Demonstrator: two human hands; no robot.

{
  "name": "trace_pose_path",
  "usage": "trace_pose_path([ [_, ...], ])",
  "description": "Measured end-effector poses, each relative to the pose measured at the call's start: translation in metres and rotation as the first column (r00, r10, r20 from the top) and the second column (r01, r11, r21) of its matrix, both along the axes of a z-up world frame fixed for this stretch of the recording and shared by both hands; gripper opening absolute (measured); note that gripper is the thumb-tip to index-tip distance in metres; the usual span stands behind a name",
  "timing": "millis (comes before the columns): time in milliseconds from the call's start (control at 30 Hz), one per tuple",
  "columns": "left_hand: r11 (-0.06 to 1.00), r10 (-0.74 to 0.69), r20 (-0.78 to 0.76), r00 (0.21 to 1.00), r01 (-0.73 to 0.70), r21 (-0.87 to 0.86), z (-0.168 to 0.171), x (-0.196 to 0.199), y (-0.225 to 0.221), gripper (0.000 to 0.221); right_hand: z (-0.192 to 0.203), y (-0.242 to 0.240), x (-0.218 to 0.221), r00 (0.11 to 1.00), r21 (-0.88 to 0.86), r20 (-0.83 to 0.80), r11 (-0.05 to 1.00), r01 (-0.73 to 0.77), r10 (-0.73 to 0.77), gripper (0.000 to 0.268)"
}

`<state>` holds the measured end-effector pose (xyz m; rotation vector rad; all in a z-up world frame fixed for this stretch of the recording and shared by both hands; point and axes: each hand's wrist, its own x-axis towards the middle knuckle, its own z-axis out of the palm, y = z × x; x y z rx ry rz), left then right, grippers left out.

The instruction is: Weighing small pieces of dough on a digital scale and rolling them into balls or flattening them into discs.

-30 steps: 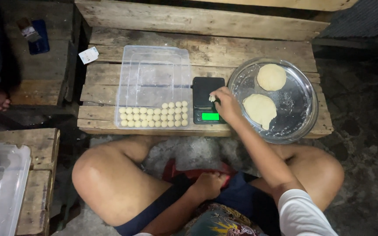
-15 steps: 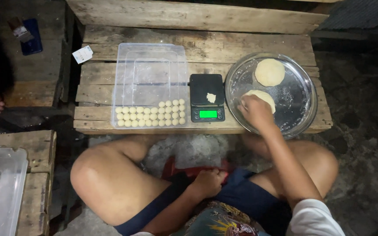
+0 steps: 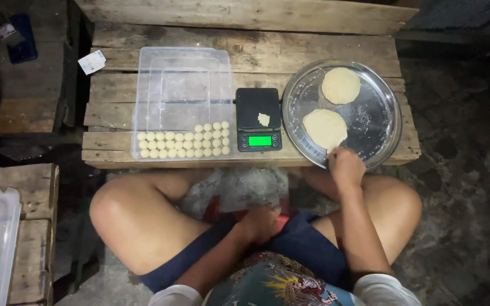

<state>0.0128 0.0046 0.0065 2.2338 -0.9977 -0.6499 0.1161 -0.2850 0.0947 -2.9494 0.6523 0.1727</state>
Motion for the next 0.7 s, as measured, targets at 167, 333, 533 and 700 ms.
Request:
trace_pose_path([
  [167,0.999,0.044,-0.004,0.999,-0.044,-0.02,-0.015,0.011,-0.004,0.039,0.003,0.001,0.001,0.997,0.031,0.076,0.999,0.022,-0.025,0.018],
  [333,0.998,0.017,-0.084,0.996,-0.011,0.069,-0.043,0.015,-0.01,0.045,0.016,0.004,-0.003,0.979,0.126,0.179,0.989,0.079,-0.101,0.02],
  [533,0.687,-0.427,-0.551,0.717,-0.139,-0.713,0.132,0.018,0.014,0.02,0.009,-0.015,-0.002,0.958,0.25,0.217,0.959,0.133,-0.189,0.017],
  [700,0.565,-0.75,-0.533,0.392,-0.04,-0.824,0.261,0.0,0.077,0.048,-0.022,-0.047,0.003,0.884,0.741,0.217,0.659,0.128,-0.415,0.015],
])
